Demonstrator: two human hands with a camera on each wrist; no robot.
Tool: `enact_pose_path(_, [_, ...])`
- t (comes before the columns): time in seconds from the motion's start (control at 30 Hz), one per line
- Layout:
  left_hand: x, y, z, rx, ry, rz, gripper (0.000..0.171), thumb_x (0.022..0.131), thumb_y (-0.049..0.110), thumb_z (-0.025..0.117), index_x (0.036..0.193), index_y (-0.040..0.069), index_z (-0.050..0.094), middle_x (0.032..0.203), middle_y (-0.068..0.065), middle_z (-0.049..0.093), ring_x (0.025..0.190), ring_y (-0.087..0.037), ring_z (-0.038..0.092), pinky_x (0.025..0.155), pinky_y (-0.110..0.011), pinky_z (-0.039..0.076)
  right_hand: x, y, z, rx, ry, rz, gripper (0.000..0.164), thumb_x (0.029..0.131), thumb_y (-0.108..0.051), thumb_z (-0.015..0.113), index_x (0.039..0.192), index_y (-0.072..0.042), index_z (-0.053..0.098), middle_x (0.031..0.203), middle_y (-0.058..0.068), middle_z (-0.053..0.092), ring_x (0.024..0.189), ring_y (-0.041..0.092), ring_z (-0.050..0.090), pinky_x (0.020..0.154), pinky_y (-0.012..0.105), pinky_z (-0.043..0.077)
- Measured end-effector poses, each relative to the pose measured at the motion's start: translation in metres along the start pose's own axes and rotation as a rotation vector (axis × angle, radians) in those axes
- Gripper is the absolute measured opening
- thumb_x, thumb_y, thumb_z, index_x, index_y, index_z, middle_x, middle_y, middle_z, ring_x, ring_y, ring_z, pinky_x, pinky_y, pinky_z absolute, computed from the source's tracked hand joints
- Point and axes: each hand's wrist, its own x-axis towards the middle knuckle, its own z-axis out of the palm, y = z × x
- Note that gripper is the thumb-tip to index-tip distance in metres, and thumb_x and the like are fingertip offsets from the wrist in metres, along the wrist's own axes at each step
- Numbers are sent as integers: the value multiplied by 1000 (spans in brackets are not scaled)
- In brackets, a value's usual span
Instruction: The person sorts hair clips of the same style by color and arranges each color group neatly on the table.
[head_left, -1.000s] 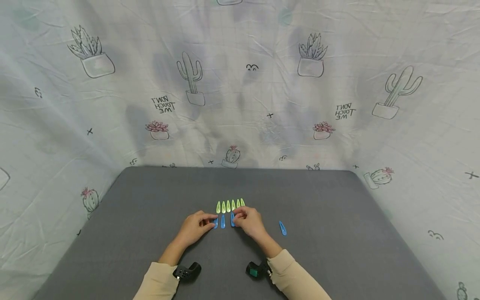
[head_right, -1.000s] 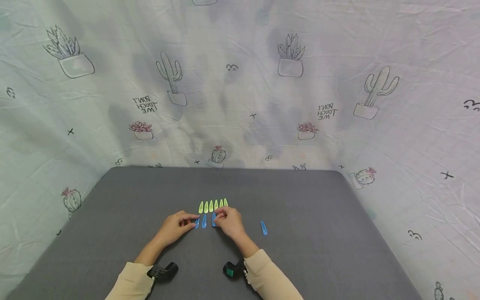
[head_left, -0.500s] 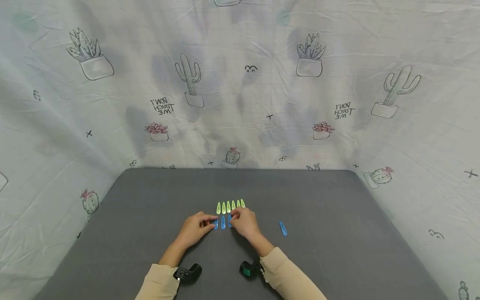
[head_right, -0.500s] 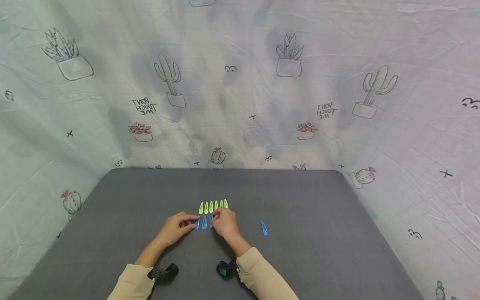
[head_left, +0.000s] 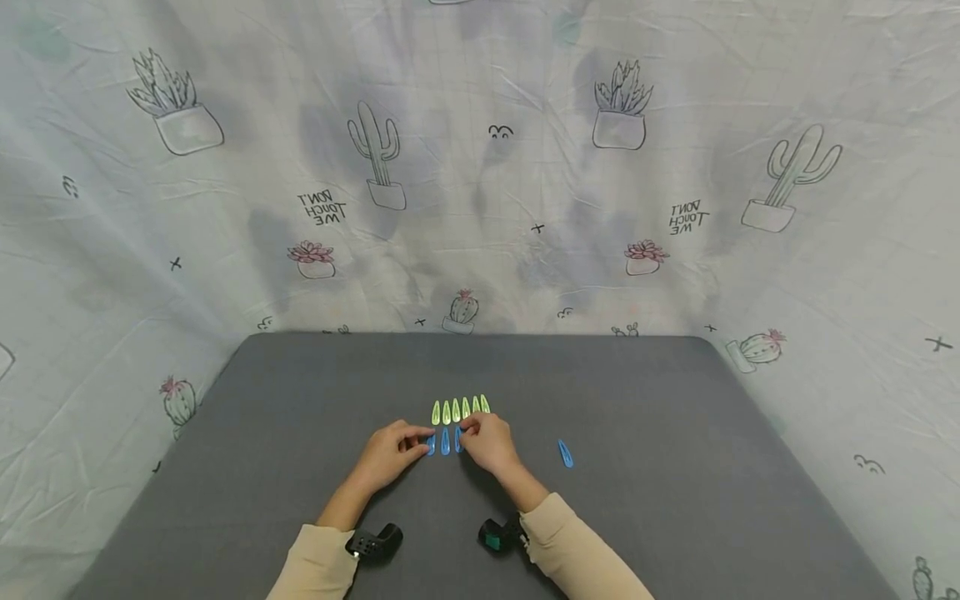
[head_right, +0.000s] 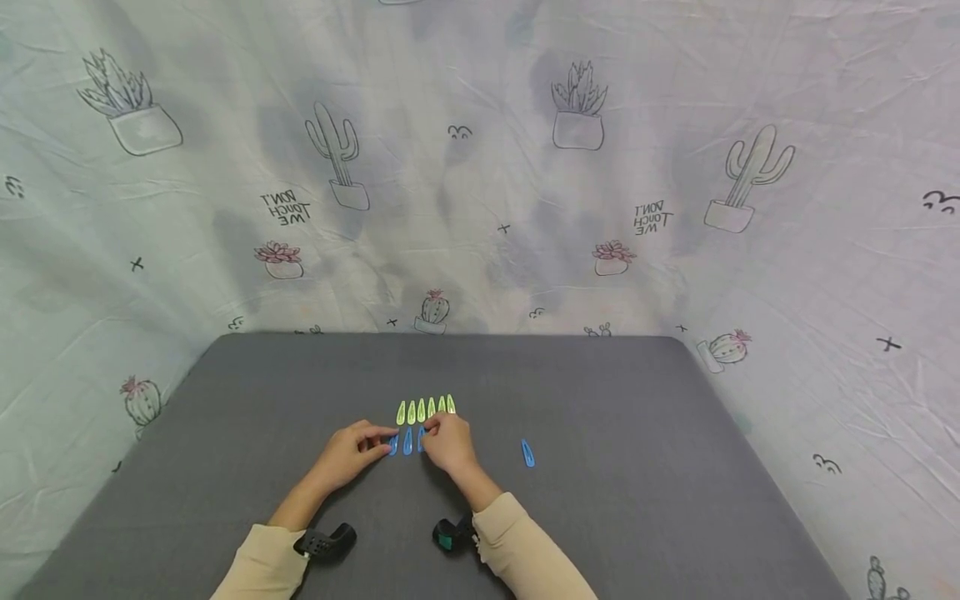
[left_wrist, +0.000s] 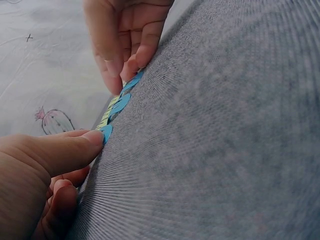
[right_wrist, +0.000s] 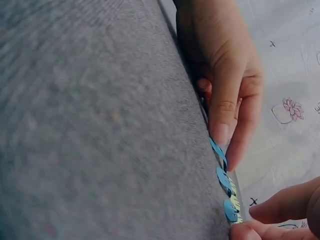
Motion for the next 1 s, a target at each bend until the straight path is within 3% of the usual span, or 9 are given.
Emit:
enact_pose_path(0.2, [-1,1,-1,5,-20,-10,23,81,17,75,103,16,75,71,8,52,57,-1,41,54,-20,37,0,7,-12,138,-100,-14,14,84,-7,63,96,-3,70,82,6,67,64,11,57,56,27,46])
enact_pose_path(0.43, [-1,2,-1,11,-27,-28,23,80,17,75,104,17,75,71,8,51,58,-2,41,55,-21,37,3,20,-31,252,-160,-71,23,88,-9,65,108,0,66,98,12,68,88,22,66,67,28,51])
enact_pose_path(0.8, [-1,1,-1,14,-32,-17,25,81,18,75,106,17,74,73,9,52,59,-1,41,55,-20,36,-2,38,-58,323,-256,-140,36,91,-10,62,123,5,57,118,22,62,108,34,61,86,36,52])
enact_pose_path(1.0, [-1,0,-1,23,-37,-13,25,81,19,74,106,18,74,73,9,52,58,-1,41,55,-20,37,-12,32,-79,310,-283,-166,39,92,-5,59,128,9,52,125,28,56,114,40,56,91,43,49])
